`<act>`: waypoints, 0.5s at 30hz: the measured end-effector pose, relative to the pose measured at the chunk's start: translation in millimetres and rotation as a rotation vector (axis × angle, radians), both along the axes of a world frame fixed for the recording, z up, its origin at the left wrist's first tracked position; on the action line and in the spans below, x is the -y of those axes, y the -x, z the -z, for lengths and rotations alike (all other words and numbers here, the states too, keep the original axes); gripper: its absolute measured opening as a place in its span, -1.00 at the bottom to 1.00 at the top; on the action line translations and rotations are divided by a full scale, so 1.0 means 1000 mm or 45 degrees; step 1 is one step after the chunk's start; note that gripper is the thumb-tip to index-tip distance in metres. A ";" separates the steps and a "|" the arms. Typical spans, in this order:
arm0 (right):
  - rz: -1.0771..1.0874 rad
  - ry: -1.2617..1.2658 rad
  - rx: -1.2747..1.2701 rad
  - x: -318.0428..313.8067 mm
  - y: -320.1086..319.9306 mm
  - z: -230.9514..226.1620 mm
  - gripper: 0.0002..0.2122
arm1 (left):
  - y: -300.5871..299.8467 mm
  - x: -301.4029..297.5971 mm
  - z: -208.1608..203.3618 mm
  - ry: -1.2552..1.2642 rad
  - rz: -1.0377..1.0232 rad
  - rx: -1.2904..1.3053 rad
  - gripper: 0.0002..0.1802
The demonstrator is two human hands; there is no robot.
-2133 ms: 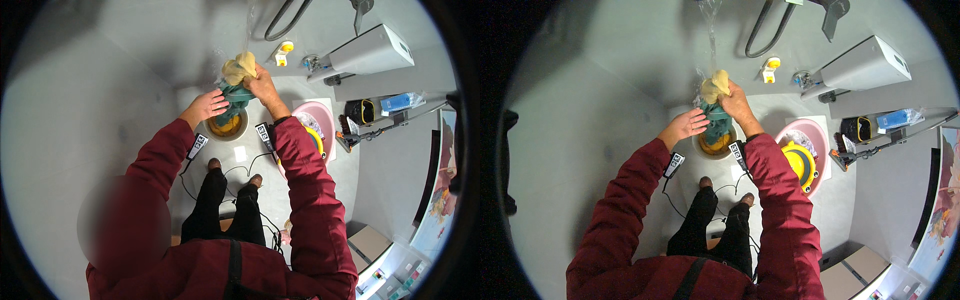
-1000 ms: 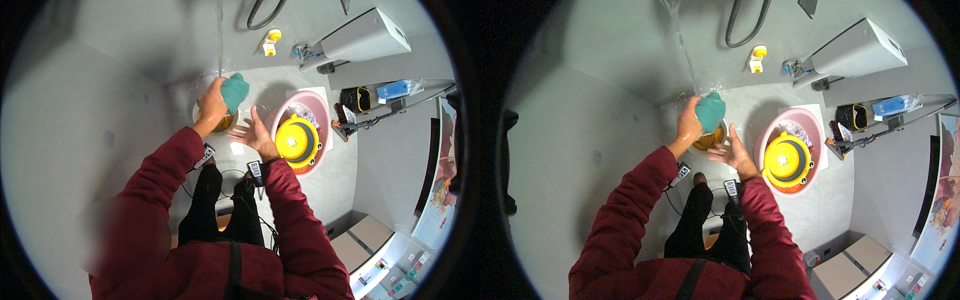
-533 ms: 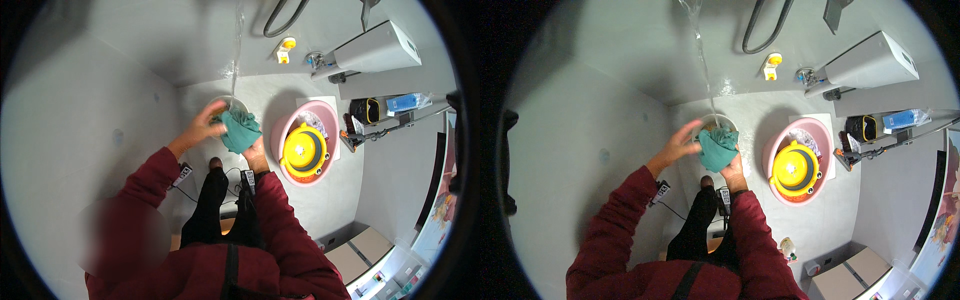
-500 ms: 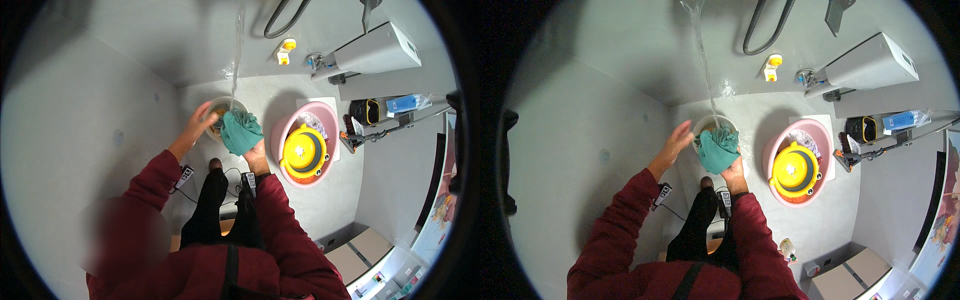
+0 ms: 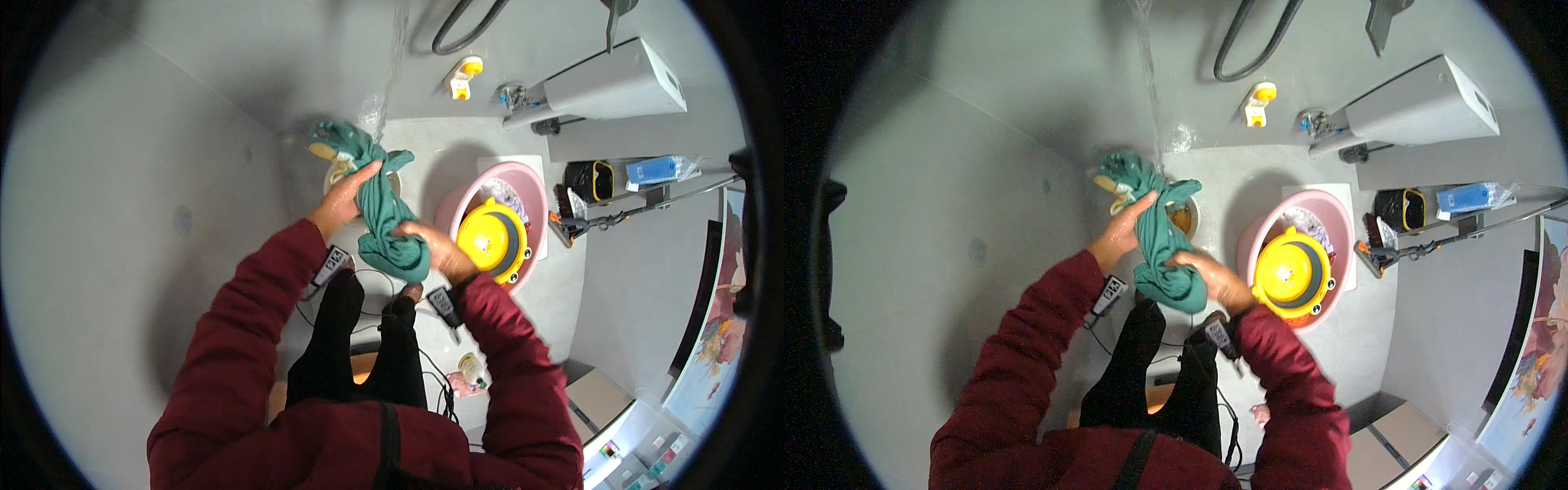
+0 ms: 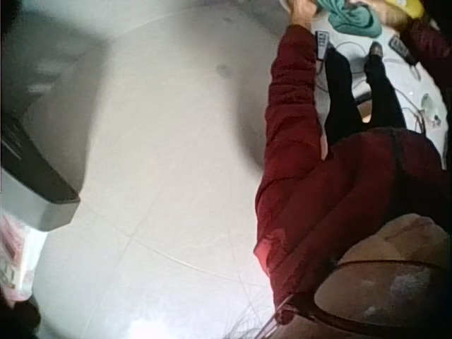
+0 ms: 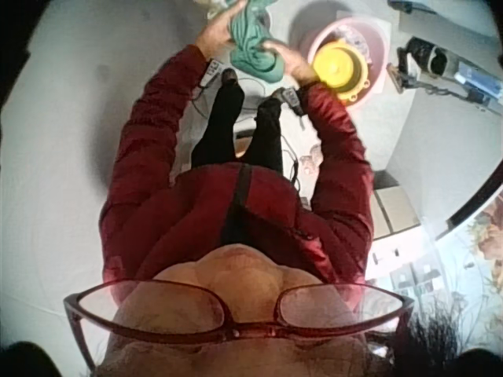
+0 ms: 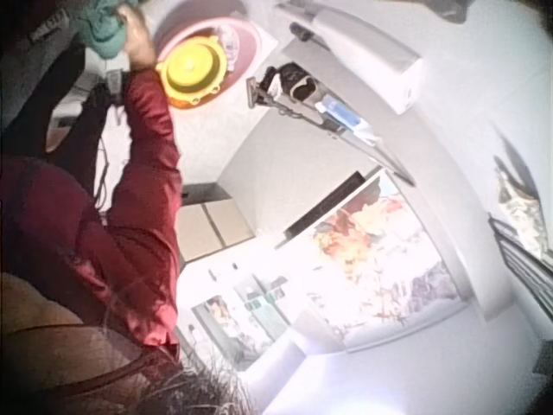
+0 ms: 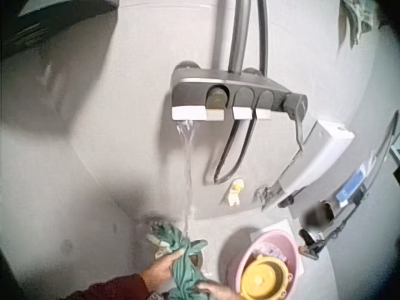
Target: The person washes and rinses several pieces of clothing by hand. They scrub a yellow and a green garment in a bucket of soapy water, then rinse them under a shower head and place them into a pink basin.
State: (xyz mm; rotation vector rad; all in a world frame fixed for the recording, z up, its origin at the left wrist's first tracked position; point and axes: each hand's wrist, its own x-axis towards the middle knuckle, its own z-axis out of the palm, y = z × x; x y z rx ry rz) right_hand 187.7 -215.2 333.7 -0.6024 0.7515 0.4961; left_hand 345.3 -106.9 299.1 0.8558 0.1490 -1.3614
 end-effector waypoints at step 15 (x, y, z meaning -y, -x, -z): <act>-1.149 1.743 0.258 -0.005 -0.053 -0.011 -0.34 | -0.011 0.008 0.036 -0.402 0.006 0.252 -0.42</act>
